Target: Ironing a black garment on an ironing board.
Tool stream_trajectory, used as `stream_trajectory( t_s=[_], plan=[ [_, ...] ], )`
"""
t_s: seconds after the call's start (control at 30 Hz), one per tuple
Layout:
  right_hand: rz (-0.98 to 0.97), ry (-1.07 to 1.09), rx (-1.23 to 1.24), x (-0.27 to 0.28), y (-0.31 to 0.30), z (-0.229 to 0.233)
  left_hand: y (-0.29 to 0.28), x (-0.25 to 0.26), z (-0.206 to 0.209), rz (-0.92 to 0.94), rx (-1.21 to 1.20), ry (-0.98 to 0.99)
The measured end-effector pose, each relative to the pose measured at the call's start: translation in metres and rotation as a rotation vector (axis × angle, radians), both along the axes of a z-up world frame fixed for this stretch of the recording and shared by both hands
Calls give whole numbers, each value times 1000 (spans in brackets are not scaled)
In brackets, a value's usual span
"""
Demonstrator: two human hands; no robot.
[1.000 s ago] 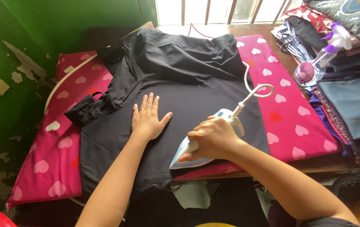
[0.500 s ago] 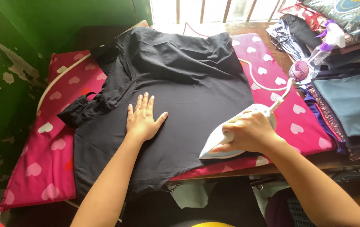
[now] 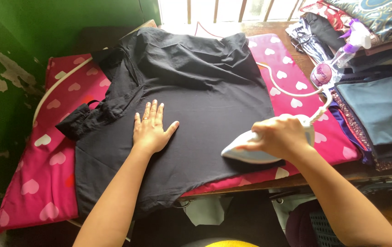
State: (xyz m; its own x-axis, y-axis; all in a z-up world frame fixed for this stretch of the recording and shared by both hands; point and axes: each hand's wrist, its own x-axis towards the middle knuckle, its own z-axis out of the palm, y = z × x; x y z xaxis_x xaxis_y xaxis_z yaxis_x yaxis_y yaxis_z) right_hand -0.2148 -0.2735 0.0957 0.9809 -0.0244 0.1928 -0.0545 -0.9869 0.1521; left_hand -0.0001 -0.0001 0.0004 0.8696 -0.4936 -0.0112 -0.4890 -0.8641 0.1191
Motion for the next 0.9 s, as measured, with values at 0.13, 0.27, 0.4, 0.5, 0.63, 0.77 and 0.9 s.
stream_trajectory(
  t_s=[0.13, 0.27, 0.4, 0.5, 0.63, 0.77, 0.9],
  plan=[
    [-27, -34, 28, -3, -2, 9, 0, 1, -4, 4, 0, 1],
    [-1, 103, 2, -13, 3, 21, 0, 3, -7, -8, 6, -14],
    [5, -78, 27, -15, -7, -6, 0, 0, -2, -8, 12, -12],
    [-10, -166, 17, -13, -7, -8, 0, 0, -4, -9, 13, -20],
    [93, -171, 24, -10, 3, -2, -1, 2, -5, 1, 5, -4],
    [146, -177, 9, -2, 19, -3, 0, 1, -6, -5, -13, -12],
    [287, -223, 64, 9, 37, -2, 1, 0, -4, -11, -3, -17]
  ],
)
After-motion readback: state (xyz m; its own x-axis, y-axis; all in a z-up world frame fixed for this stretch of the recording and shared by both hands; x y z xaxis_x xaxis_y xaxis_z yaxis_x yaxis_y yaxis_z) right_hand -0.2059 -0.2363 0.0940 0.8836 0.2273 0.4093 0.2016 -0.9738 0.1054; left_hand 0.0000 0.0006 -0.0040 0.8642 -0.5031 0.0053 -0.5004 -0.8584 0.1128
